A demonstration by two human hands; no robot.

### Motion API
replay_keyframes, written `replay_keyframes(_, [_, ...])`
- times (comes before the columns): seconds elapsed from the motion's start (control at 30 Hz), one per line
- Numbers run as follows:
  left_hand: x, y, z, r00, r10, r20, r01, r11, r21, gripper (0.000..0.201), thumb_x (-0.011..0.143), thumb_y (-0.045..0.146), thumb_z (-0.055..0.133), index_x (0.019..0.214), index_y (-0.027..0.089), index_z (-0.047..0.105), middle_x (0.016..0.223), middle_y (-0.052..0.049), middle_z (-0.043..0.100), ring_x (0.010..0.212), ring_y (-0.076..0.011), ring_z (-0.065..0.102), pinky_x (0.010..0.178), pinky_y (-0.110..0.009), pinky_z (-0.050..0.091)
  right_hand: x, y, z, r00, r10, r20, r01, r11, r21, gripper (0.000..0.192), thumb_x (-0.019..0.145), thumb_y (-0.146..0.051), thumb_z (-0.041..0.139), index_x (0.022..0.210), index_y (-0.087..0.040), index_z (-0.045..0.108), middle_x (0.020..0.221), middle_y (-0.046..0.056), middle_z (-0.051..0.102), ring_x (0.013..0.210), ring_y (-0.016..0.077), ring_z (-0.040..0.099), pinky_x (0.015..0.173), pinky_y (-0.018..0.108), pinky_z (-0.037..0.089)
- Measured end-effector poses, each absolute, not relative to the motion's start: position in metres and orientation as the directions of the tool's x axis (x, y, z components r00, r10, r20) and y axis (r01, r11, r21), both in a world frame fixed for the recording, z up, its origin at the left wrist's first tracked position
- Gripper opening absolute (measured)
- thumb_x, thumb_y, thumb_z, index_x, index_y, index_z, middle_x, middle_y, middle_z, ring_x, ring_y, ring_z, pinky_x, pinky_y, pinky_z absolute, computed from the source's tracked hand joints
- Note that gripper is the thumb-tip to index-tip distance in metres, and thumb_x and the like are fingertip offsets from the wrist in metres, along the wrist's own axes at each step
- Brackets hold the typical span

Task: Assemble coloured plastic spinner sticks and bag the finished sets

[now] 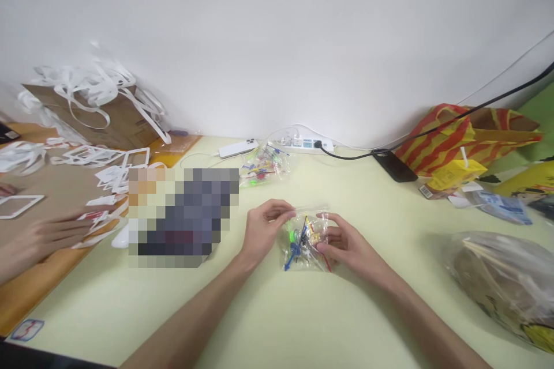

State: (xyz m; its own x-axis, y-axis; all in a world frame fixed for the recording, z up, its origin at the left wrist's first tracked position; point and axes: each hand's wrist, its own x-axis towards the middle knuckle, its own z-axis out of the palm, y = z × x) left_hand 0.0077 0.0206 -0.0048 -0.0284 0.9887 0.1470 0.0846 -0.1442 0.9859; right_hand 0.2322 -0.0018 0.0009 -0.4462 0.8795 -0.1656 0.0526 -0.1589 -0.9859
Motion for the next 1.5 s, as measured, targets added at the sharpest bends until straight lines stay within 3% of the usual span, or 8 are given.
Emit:
replay_keyframes(0.27, [0.005,0.025,-0.003,0.047,0.969,0.244,0.306,-0.247,0.920,0.036,0.094,0.039,0.059,0.127,0.025,0.056,0.132,-0.008,0.062,0.121,-0.0224,0.061,0.102,-0.037,0.050,0.244,0.013,-0.011,-0.246,0.963,-0.112,-0.003,-0.116,-0.993,0.065,0.079,-0.051,0.076,0.129,-0.025,0.043,0.082,-0.001,0.065,0.059,0.0149,0.061,0.059,0.030,0.051])
replay_keyframes(0.37, [-0.006,0.031,-0.008,0.042,0.927,0.373,0.582,-0.326,0.745,0.035,0.095,0.036,0.057,0.129,0.027,0.056,0.143,-0.008,0.052,0.136,-0.0247,0.047,0.115,-0.045,0.038,0.255,0.022,-0.014,-0.015,0.993,-0.114,0.011,-0.114,-0.993,0.073,0.074,-0.053,0.079,0.132,-0.025,0.043,0.088,0.001,0.068,0.072,0.0200,0.068,0.069,0.032,0.054])
replay_keyframes(0.53, [-0.029,0.045,-0.021,0.079,0.890,0.450,0.873,-0.280,0.400,0.037,0.094,0.032,0.057,0.129,0.021,0.057,0.157,-0.014,0.030,0.151,-0.0334,0.018,0.120,-0.055,0.028,0.264,0.027,-0.019,0.223,0.967,-0.120,0.027,-0.129,-0.991,0.085,0.074,-0.051,0.080,0.144,-0.033,0.033,0.133,0.007,0.061,0.115,0.0264,0.063,0.097,0.039,0.050])
replay_keyframes(0.67, [-0.042,0.054,-0.026,0.083,0.898,0.433,0.948,-0.205,0.244,0.031,0.095,0.034,0.054,0.122,0.018,0.061,0.161,-0.016,0.024,0.152,-0.0379,0.011,0.120,-0.059,0.025,0.259,0.026,-0.024,0.210,0.978,0.006,0.115,-0.019,-0.993,0.061,0.080,-0.051,0.073,0.131,-0.028,0.049,0.132,0.009,0.059,0.115,0.0260,0.062,0.097,0.040,0.050])
replay_keyframes(0.87, [-0.046,0.063,-0.031,0.115,0.919,0.378,0.971,-0.184,0.151,0.032,0.098,0.035,0.049,0.122,0.017,0.059,0.160,-0.016,0.029,0.151,-0.0359,0.020,0.120,-0.059,0.023,0.250,0.029,-0.030,-0.068,0.978,0.198,0.594,0.199,-0.780,0.024,0.090,-0.045,0.057,0.098,-0.024,0.065,0.106,0.007,0.067,0.105,0.0266,0.060,0.096,0.045,0.047])
replay_keyframes(1.23, [-0.037,0.050,-0.024,0.124,0.908,0.400,0.968,-0.199,0.152,0.030,0.094,0.032,0.055,0.119,0.017,0.062,0.147,-0.018,0.043,0.140,-0.0381,0.035,0.115,-0.064,0.026,0.246,0.036,-0.046,-0.237,0.887,0.395,0.852,0.386,-0.355,0.046,0.100,-0.040,0.038,0.140,-0.018,0.044,0.149,0.017,0.039,0.143,0.0339,0.029,0.112,0.055,0.035])
replay_keyframes(1.37, [-0.035,0.044,-0.024,0.123,0.890,0.439,0.954,-0.227,0.194,0.025,0.094,0.029,0.055,0.115,0.019,0.064,0.140,-0.017,0.048,0.137,-0.0359,0.038,0.114,-0.065,0.025,0.247,0.065,-0.047,-0.436,0.841,0.322,0.856,0.498,-0.140,0.049,0.102,-0.041,0.028,0.141,-0.015,0.045,0.157,0.015,0.035,0.150,0.0303,0.019,0.119,0.053,0.023])
replay_keyframes(1.5, [-0.033,0.042,-0.021,0.136,0.872,0.470,0.925,-0.282,0.256,0.019,0.092,0.024,0.057,0.110,0.021,0.065,0.130,-0.014,0.053,0.128,-0.0322,0.047,0.112,-0.062,0.031,0.240,0.096,-0.050,-0.367,0.897,0.248,0.913,0.398,-0.090,0.062,0.101,-0.052,0.026,0.145,-0.012,0.042,0.160,0.016,0.031,0.151,0.0316,0.015,0.119,0.052,0.022])
